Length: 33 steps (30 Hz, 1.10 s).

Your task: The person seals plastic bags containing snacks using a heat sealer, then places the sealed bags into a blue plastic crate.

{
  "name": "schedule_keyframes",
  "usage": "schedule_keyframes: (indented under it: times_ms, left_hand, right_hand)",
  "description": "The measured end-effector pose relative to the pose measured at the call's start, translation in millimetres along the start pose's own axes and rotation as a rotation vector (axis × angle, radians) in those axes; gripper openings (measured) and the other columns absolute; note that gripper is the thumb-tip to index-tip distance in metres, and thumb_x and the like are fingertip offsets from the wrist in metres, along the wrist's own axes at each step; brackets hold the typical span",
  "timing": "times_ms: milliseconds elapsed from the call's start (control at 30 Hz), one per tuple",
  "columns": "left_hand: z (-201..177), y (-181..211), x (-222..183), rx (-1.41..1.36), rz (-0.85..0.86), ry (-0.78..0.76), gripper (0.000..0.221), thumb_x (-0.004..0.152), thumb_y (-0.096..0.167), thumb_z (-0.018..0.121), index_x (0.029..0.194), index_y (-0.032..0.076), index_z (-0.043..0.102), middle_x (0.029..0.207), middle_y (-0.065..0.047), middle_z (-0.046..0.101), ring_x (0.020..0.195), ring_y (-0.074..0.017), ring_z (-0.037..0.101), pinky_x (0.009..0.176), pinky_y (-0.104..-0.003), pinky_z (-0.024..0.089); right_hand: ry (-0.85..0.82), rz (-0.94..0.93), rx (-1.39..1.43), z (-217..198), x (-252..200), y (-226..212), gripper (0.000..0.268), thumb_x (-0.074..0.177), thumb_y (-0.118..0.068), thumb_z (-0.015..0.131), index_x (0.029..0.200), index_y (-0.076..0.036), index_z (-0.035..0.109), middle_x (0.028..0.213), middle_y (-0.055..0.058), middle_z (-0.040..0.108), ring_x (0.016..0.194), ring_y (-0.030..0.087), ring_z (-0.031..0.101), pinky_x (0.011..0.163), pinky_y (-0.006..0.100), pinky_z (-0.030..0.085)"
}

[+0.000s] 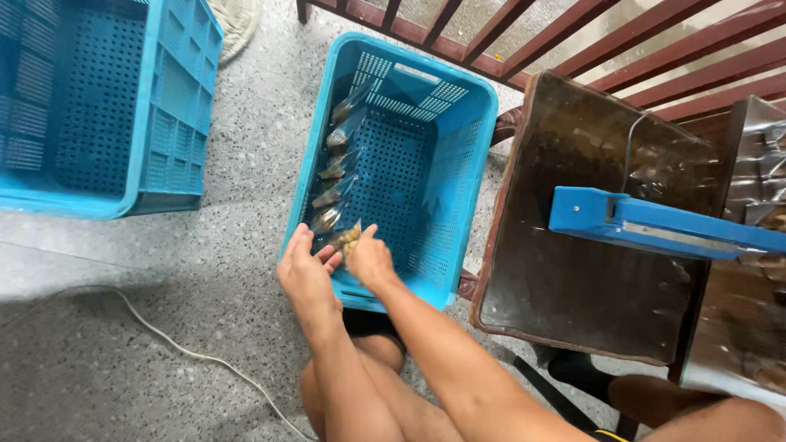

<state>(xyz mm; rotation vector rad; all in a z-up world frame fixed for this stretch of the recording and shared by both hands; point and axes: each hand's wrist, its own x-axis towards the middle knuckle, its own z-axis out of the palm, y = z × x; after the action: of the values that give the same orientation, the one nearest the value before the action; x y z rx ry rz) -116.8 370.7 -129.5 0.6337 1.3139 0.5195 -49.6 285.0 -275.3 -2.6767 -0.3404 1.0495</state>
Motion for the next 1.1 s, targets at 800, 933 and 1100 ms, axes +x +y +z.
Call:
schedule_keyframes:
  times_ms: [800, 933, 1100]
  left_hand:
    - [4, 22, -21, 0.000, 0.143, 0.016, 0.046, 0.099, 0.025, 0.057, 0.132, -0.005, 0.065, 0.117, -0.014, 0.069, 0.082, -0.0167, 0.065, 0.064, -0.028, 0.060]
    - [6, 29, -33, 0.067, 0.206, 0.042, 0.036, 0.099, 0.027, 0.059, 0.122, 0.001, 0.069, 0.109, -0.010, 0.069, 0.077, -0.0172, 0.065, 0.059, -0.028, 0.056]
    - [21, 36, -76, -0.005, 0.406, -0.106, 0.018, 0.102, 0.015, 0.068, 0.109, -0.001, 0.066, 0.094, -0.009, 0.067, 0.075, -0.0150, 0.066, 0.064, -0.026, 0.060]
  right_hand:
    - [-0.185, -0.189, 0.233, 43, -11, -20, 0.103, 0.081, -0.040, 0.071, 0.154, 0.014, 0.022, 0.110, 0.024, 0.072, 0.106, 0.040, 0.072, 0.090, 0.045, 0.057]
    - [-0.033, -0.411, 0.183, -4, -37, -25, 0.064, 0.104, -0.031, 0.061, 0.150, 0.010, 0.046, 0.116, 0.029, 0.070, 0.108, 0.042, 0.070, 0.090, 0.048, 0.056]
    - [-0.252, -0.381, 0.751, -102, -95, -15, 0.046, 0.098, -0.032, 0.062, 0.133, -0.003, 0.069, 0.102, 0.016, 0.077, 0.085, 0.021, 0.072, 0.079, 0.035, 0.059]
